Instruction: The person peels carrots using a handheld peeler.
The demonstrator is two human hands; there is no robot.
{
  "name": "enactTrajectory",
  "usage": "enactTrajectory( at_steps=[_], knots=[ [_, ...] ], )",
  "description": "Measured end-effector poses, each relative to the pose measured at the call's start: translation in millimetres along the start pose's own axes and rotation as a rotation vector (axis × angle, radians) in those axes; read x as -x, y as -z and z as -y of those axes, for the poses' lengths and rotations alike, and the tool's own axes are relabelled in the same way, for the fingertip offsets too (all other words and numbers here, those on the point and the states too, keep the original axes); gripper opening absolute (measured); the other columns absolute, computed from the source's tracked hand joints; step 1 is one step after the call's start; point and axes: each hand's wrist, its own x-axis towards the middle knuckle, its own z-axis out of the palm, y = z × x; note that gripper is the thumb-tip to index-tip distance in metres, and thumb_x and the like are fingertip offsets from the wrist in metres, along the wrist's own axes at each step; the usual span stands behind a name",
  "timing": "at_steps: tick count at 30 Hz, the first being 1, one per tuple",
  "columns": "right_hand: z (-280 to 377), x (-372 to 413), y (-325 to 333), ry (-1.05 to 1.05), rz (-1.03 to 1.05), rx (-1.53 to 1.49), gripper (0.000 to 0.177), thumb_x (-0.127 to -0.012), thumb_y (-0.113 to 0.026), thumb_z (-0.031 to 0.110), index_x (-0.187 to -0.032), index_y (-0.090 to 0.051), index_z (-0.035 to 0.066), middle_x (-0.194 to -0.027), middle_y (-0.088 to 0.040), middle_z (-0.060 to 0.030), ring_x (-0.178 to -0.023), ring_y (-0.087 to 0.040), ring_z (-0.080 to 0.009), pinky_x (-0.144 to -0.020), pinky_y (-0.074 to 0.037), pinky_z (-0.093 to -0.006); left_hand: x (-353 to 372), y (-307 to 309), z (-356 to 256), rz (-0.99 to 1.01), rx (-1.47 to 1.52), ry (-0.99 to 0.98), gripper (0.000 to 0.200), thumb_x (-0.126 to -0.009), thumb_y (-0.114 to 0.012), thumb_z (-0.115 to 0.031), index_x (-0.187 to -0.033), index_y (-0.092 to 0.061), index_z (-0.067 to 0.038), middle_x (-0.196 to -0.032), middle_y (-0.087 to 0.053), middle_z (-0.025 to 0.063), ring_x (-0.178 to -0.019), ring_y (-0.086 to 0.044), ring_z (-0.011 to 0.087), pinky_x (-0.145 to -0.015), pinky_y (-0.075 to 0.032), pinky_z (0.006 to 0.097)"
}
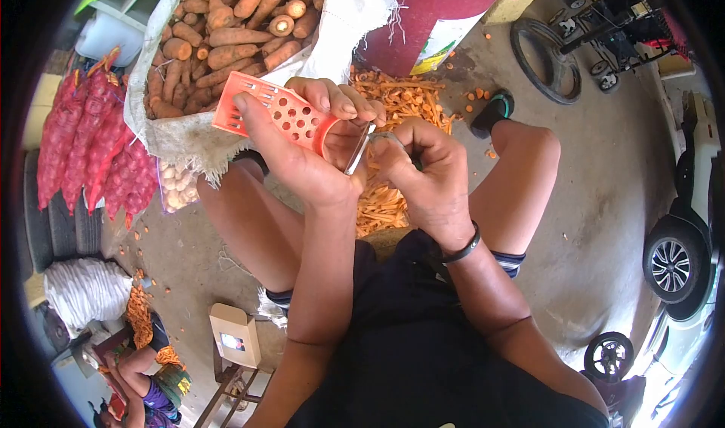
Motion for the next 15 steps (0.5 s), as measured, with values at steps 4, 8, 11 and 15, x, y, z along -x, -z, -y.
enactTrajectory(
  at_steps=[4, 8, 11, 15],
  knots=[
    [-1.8, -0.1, 3.7, 0.011, 0.019, 0.057, 0.018, -0.089, -0.068, 0.008, -0.075, -0.058, 0.003, -0.065, -0.048, 0.0060, -0.062, -0.040, -0.0025, -0.054, -0.035, -0.0225, 1.4, 3.6, -1.2, 0.052, -0.052, 0.024, 0.066, -0.096, -0.042, -0.070, -0.076, -0.053, -0.008, -0.066, -0.052, 0.0054, -0.068, -0.056, 0.0238, -0.065, -0.046, 0.0405],
    [-3.2, 0.6, 4.8, 0.016, 0.022, 0.086, 0.018, -0.088, -0.068, 0.007, -0.075, -0.058, 0.003, -0.064, -0.048, 0.0062, -0.061, -0.040, -0.0024, -0.053, -0.034, -0.0228, 1.7, 3.2, -1.2, 0.059, -0.042, 0.028, 0.066, -0.097, -0.041, -0.070, -0.076, -0.053, -0.008, -0.066, -0.052, 0.0051, -0.068, -0.056, 0.0236, -0.065, -0.046, 0.0404],
    [-1.0, 2.6, 2.4, 0.032, 0.058, 0.081, 0.018, -0.088, -0.068, 0.007, -0.074, -0.058, 0.003, -0.064, -0.048, 0.0059, -0.061, -0.040, -0.0026, -0.052, -0.033, -0.0232, 1.7, 2.7, -2.8, 0.057, -0.059, 0.025, 0.066, -0.097, -0.040, -0.070, -0.076, -0.053, -0.008, -0.066, -0.051, 0.0048, -0.068, -0.055, 0.0234, -0.065, -0.046, 0.0403],
    [0.4, 3.2, 8.1, 0.043, 0.094, 0.099, 0.017, -0.090, -0.068, 0.008, -0.077, -0.059, 0.003, -0.068, -0.053, 0.0049, -0.064, -0.044, -0.0021, -0.056, -0.036, -0.0219, 2.4, -1.5, -0.7, 0.036, -0.045, 0.036, 0.067, -0.097, -0.038, -0.071, -0.075, -0.051, -0.009, -0.065, -0.050, 0.0044, -0.066, -0.053, 0.0225, -0.064, -0.045, 0.0394]
  ],
)
